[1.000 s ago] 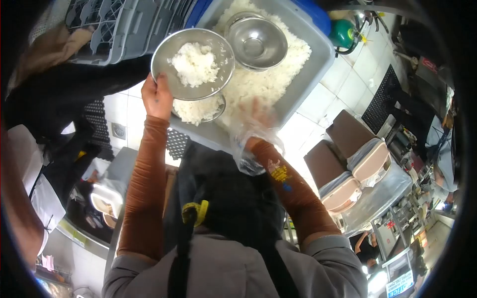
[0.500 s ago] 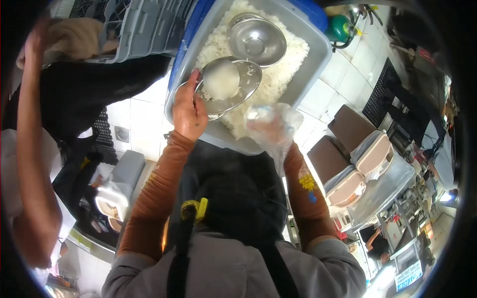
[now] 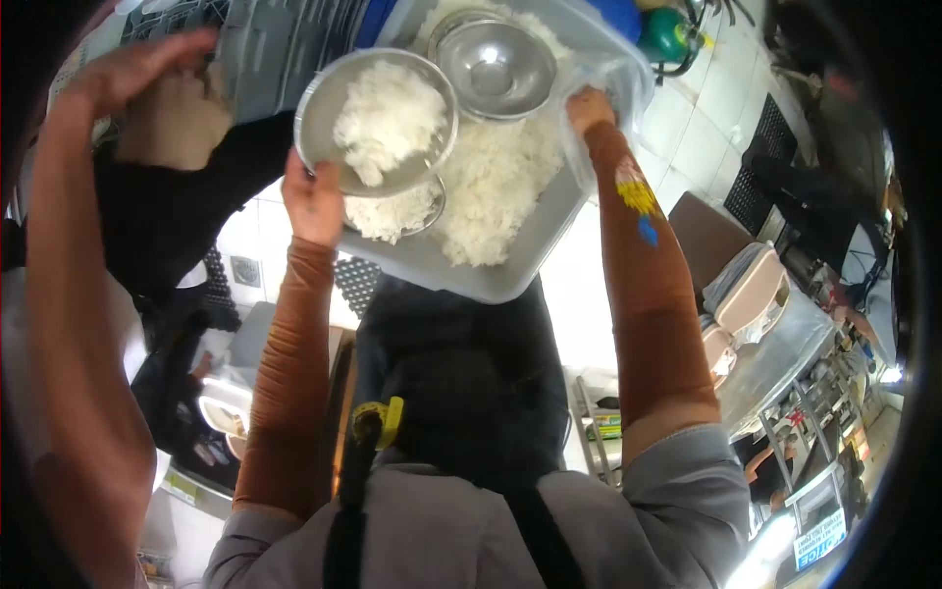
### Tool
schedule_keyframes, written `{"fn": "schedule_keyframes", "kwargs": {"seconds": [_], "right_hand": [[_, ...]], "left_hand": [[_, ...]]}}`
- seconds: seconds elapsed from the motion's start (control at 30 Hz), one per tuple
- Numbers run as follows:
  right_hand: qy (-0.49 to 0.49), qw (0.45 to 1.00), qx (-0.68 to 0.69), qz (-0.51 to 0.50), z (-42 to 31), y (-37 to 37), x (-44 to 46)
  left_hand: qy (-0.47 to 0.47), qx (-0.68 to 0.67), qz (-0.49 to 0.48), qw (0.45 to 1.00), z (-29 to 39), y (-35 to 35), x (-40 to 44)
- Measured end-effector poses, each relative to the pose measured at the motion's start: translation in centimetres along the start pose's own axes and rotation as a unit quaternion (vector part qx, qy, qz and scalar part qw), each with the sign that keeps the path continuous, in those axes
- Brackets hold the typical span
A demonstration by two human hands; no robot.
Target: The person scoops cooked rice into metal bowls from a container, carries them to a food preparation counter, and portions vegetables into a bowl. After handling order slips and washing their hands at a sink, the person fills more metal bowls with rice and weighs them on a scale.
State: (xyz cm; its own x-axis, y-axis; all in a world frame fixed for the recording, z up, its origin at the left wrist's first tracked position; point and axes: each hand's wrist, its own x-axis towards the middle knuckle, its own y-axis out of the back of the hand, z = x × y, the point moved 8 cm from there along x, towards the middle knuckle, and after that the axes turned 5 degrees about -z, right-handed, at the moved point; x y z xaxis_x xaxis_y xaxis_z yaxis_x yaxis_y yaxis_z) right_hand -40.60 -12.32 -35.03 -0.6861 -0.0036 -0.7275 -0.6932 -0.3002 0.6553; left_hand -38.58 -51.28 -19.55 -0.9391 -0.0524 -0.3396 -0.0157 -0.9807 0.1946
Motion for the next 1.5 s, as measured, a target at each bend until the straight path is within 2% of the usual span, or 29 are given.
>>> {"fn": "schedule_keyframes", "kwargs": {"seconds": [0.03, 0.1, 0.2, 0.27, 0.33, 0.4, 0.47, 0.6, 0.7, 0.73, 0.8, 0.87, 0.9, 1.0, 1.03, 1.07, 1.13, 1.17, 1.27, 1.37, 1.4, 1.47, 1.5], "right_hand": [[-0.025, 0.998, -0.020, 0.050, -1.6, -1.0, -0.5], [-0.080, 0.985, -0.053, 0.146, -4.9, -2.9, -2.0], [-0.080, 0.962, 0.213, 0.152, -11.2, 0.1, -9.8], [-0.024, 0.945, 0.325, -0.014, -13.6, 3.9, -13.3], [0.006, 0.903, 0.308, -0.298, -16.2, 5.2, -15.2], [-0.061, 0.938, 0.298, -0.166, -18.0, 3.2, -16.3], [-0.112, 0.948, 0.290, -0.068, -19.2, 1.4, -17.0], [-0.146, 0.951, 0.269, -0.052, -18.1, 0.9, -16.5], [-0.120, 0.953, 0.276, -0.043, -17.5, -0.1, -15.9], [-0.097, 0.946, 0.309, 0.001, -17.5, -1.3, -15.7], [-0.045, 0.925, 0.367, 0.087, -16.6, -3.0, -15.3], [-0.021, 0.905, 0.424, 0.032, -14.4, -3.9, -13.4], [-0.008, 0.892, 0.451, 0.005, -14.0, -3.9, -12.9], [-0.102, 0.875, 0.464, 0.094, -12.3, -2.3, -15.1], [-0.102, 0.845, 0.512, 0.117, -11.9, -1.2, -16.4], [-0.067, 0.802, 0.579, 0.131, -12.1, 0.2, -17.5], [0.023, 0.709, 0.691, 0.138, -13.6, 5.0, -20.1], [0.054, 0.703, 0.694, 0.147, -14.5, 7.9, -20.9], [0.111, 0.733, 0.642, 0.193, -15.4, 13.2, -22.2], [0.168, 0.698, 0.660, 0.220, -13.4, 12.0, -22.9], [0.175, 0.720, 0.636, 0.218, -12.3, 10.5, -23.1], [0.162, 0.826, 0.485, 0.237, -10.2, 6.4, -21.6], [0.141, 0.840, 0.460, 0.251, -10.5, 3.8, -20.2]], "left_hand": [[0.036, -0.062, 0.010, 0.997, -0.4, 0.4, 0.5], [0.049, -0.093, 0.041, 0.994, -1.4, 1.6, 1.5], [0.061, -0.110, 0.061, 0.990, -1.3, 2.5, 1.6], [0.066, -0.114, 0.056, 0.990, -1.7, 2.6, 1.7], [0.063, -0.123, 0.053, 0.989, -1.4, 2.4, 1.8], [0.063, -0.130, 0.045, 0.989, -1.4, 2.1, 1.7], [0.061, -0.138, 0.036, 0.988, -1.7, 2.1, 1.9], [0.052, -0.147, 0.028, 0.987, -0.7, 1.5, 1.7], [0.043, -0.104, 0.015, 0.994, -0.5, 2.5, 1.0], [0.034, -0.092, 0.005, 0.995, -0.6, 2.9, 0.6], [0.023, -0.070, -0.014, 0.997, -0.3, 3.1, -0.1], [0.025, -0.043, -0.034, 0.998, 0.3, 3.3, -1.3], [-0.004, -0.028, -0.043, 0.999, 1.3, 2.9, -1.9], [-0.022, 0.012, -0.059, 0.998, 1.9, 2.2, -3.2], [-0.037, 0.013, -0.075, 0.996, 2.0, 1.6, -3.6], [-0.071, 0.025, -0.082, 0.994, 2.0, 0.9, -3.9], [-0.070, 0.047, -0.078, 0.993, 1.6, -0.5, -4.4], [-0.059, 0.050, -0.085, 0.993, 1.8, -1.4, -4.7], [-0.038, 0.028, -0.083, 0.995, 1.0, -3.0, -4.8], [-0.007, -0.020, -0.058, 0.998, 1.1, -2.7, -4.6], [-0.035, -0.028, -0.060, 0.997, 0.1, -2.2, -4.4], [0.028, -0.056, -0.057, 0.996, 0.2, -1.3, -3.7], [0.032, -0.050, -0.045, 0.997, 0.1, -0.7, -3.5]]}}
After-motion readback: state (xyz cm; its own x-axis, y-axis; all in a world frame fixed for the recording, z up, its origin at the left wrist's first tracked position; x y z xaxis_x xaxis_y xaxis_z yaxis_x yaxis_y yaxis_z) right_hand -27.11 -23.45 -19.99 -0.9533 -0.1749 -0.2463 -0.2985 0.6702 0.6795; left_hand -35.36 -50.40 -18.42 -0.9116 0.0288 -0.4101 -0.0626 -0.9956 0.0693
